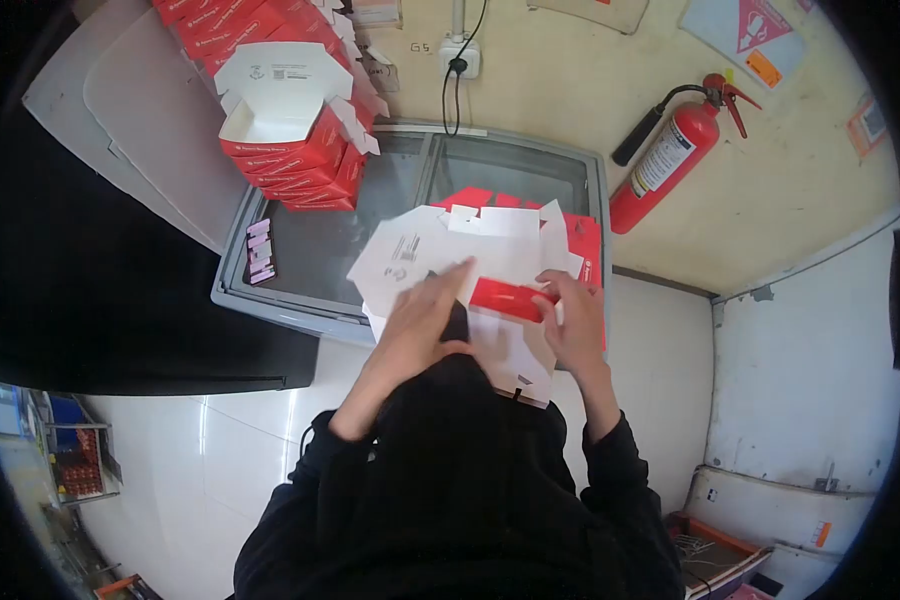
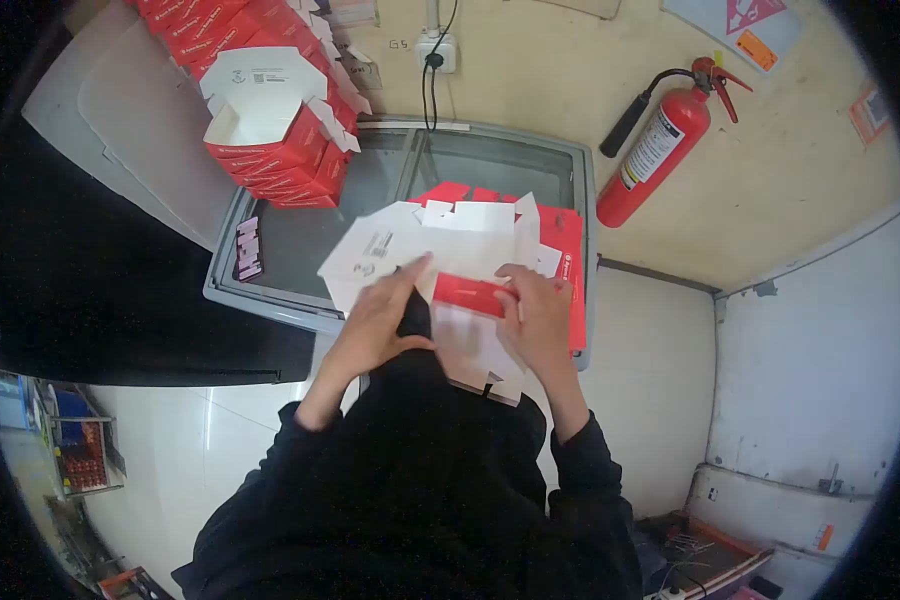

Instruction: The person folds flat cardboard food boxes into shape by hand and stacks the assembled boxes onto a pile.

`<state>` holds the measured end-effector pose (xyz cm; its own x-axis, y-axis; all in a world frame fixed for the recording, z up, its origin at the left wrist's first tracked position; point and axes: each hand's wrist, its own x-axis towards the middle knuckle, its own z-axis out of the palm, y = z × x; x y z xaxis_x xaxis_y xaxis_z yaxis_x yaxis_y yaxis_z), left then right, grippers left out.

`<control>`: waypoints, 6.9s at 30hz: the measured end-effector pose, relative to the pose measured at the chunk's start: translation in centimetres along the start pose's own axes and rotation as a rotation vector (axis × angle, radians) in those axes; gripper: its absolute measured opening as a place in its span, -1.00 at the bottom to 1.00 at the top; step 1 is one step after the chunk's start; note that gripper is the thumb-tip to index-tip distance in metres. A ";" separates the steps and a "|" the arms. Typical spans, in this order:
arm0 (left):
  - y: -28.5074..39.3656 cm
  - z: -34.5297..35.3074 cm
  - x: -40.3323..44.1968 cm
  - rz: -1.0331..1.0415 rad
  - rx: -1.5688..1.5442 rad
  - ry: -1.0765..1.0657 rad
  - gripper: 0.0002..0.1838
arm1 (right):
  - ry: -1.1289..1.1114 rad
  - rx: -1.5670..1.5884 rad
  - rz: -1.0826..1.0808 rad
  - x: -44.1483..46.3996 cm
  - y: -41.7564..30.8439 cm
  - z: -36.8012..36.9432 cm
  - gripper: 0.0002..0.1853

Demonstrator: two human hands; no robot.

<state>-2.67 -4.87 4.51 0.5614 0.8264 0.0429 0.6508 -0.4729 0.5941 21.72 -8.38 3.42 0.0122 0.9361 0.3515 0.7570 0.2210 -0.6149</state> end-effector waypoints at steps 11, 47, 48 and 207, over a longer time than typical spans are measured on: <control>-3.9 -0.9 -0.5 0.030 0.348 0.522 0.01 | 0.045 0.367 0.010 3.7 -0.1 -0.2 -0.82; -4.3 5.6 1.4 0.427 0.218 0.615 -0.39 | -0.155 1.603 0.780 1.8 0.3 3.6 -0.45; -4.0 5.6 1.4 0.408 0.160 0.554 -0.39 | -0.171 1.558 0.797 1.8 0.7 4.0 -0.38; -1.4 0.2 0.1 0.137 0.358 0.295 0.00 | -0.024 0.096 0.005 3.9 1.7 0.6 -0.92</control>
<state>-3.45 -4.16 3.55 0.5191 0.7763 0.3577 0.7452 -0.6160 0.2553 22.69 -4.24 3.30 -0.0003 0.9434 0.3318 0.6911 0.2400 -0.6818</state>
